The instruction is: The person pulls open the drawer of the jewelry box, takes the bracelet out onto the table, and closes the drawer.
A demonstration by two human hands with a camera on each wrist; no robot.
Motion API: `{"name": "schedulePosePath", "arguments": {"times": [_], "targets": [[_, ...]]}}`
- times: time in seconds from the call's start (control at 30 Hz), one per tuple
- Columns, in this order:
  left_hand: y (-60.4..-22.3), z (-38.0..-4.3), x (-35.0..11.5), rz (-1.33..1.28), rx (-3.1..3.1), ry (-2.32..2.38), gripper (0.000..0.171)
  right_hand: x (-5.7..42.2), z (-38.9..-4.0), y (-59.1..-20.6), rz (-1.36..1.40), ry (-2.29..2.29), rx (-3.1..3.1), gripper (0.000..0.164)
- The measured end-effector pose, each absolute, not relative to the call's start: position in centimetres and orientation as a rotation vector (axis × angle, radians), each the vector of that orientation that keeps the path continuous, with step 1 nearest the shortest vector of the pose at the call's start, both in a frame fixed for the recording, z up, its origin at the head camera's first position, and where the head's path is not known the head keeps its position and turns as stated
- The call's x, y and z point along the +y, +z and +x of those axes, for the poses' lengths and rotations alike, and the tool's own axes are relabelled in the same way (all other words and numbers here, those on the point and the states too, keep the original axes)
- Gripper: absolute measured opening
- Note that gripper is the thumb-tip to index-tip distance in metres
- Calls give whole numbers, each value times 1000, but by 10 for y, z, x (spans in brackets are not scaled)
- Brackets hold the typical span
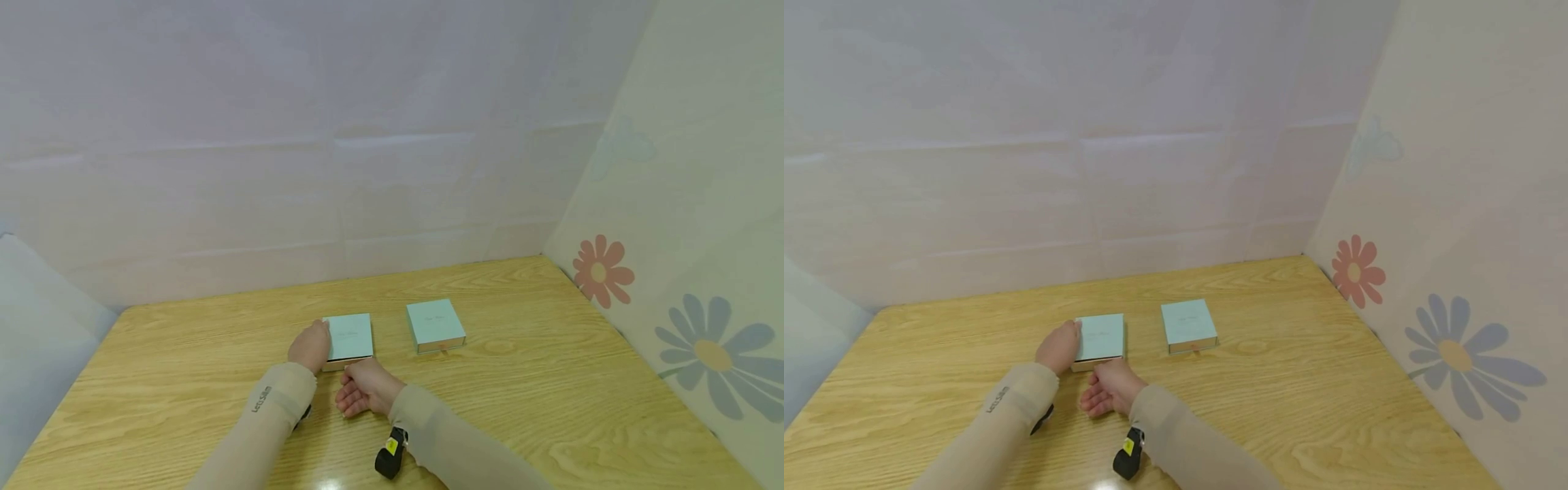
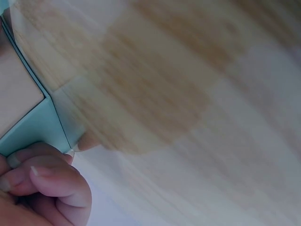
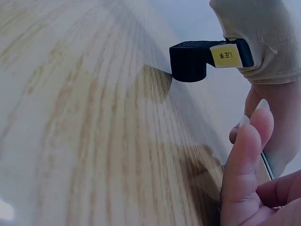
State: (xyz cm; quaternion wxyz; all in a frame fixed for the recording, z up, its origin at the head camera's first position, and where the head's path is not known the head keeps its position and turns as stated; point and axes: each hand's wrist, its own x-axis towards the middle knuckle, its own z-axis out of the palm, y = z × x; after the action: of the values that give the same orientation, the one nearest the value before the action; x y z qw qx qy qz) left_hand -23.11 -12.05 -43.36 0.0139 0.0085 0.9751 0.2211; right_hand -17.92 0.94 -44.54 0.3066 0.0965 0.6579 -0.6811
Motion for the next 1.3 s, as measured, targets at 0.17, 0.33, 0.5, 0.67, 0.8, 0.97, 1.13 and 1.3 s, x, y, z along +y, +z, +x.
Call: {"name": "schedulePosePath", "arguments": {"times": [0.17, 0.33, 0.5, 0.67, 0.8, 0.97, 1.13, 1.3], "targets": [[-434, -231, -121, 29, 3032, 696, 39, 10, -178, -444, 256, -1796, 1747, 30], [-436, -233, -122, 14, 3032, 690, 40, 9, -177, -443, 257, -1798, 1751, 30], [-438, -235, -123, 8, 3016, 690, 41, 9, -176, -443, 251, -1801, 1753, 30], [-439, -235, -123, 19, 3013, 678, 40, 9, -176, -443, 247, -1792, 1757, 32], [-441, -235, -123, 25, 3015, 680, 40, 9, -176, -444, 250, -1785, 1761, 33], [-441, -236, -123, 23, 3019, 680, 41, 10, -174, -445, 243, -1782, 1761, 34], [-441, -235, -123, 32, 3030, 685, 40, 11, -173, -445, 249, -1775, 1762, 34], [-441, -234, -122, 42, 3040, 679, 40, 11, -172, -444, 258, -1769, 1760, 35]]}}
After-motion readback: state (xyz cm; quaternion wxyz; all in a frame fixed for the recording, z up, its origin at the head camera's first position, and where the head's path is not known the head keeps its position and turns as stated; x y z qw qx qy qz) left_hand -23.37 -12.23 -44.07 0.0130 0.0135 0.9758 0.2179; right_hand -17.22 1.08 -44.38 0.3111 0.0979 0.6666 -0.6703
